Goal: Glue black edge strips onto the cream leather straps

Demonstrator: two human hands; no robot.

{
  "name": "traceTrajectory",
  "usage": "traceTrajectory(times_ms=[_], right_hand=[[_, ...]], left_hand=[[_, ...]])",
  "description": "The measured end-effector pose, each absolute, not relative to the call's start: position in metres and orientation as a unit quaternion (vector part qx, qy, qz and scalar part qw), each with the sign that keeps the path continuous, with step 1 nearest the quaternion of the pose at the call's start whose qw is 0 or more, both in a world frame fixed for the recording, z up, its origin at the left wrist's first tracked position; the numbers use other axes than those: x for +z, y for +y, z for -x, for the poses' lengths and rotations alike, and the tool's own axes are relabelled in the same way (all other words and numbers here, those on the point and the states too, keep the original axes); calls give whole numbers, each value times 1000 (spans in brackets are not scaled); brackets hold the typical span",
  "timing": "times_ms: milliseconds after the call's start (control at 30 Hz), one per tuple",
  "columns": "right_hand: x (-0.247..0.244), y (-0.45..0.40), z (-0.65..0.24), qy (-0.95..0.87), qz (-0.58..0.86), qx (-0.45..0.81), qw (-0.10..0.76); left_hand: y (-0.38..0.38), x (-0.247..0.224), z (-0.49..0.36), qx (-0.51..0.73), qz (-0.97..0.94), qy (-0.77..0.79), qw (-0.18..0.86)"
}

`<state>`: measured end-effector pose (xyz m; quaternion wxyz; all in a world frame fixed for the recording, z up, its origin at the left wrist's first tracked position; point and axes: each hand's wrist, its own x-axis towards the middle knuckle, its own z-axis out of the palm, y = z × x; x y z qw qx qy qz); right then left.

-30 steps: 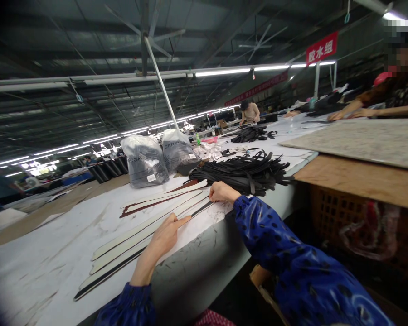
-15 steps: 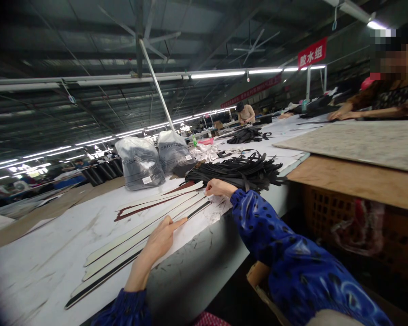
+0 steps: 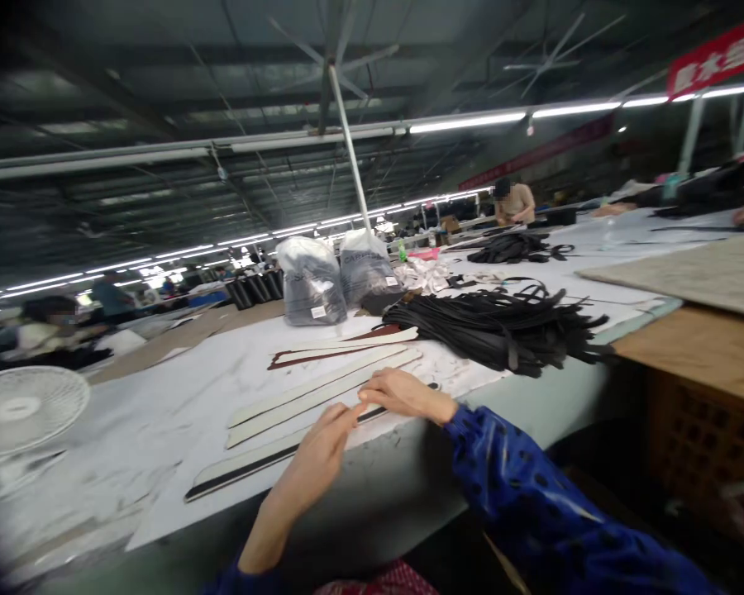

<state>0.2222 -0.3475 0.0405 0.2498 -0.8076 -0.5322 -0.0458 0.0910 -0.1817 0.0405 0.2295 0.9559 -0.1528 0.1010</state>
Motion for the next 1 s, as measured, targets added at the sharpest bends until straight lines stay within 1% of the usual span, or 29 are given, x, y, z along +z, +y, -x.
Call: traceTrajectory(times_ms=[100, 167, 300, 400, 567, 667, 800, 900, 1000], right_hand=[[31, -347, -215, -555, 797, -76, 225], [26, -348, -215, -554, 798, -89, 220], [17, -346, -224, -540, 809, -95, 211], [12, -346, -237, -529, 817, -95, 210], [9, -357, -254, -510, 825, -108, 216], [11, -373, -254, -477, 831, -120, 259], [12, -413, -264, -383, 844, -142, 347], [2, -452, -286, -307, 862, -173, 364], [-13, -479, -307, -253, 878, -181, 364]], left_hand=[[-169, 32, -57, 141, -918, -152, 337], [-160, 24, -45, 169, -904, -149, 363], [-150, 12, -49, 226, -898, -153, 346], [-151, 12, -62, 239, -899, -162, 329], [-153, 15, -64, 272, -883, -166, 345], [-136, 14, -51, 329, -874, -104, 342], [-79, 13, -22, 397, -860, 53, 317], [-33, 12, -5, 404, -851, 154, 298], [-6, 10, -3, 371, -858, 188, 301]])
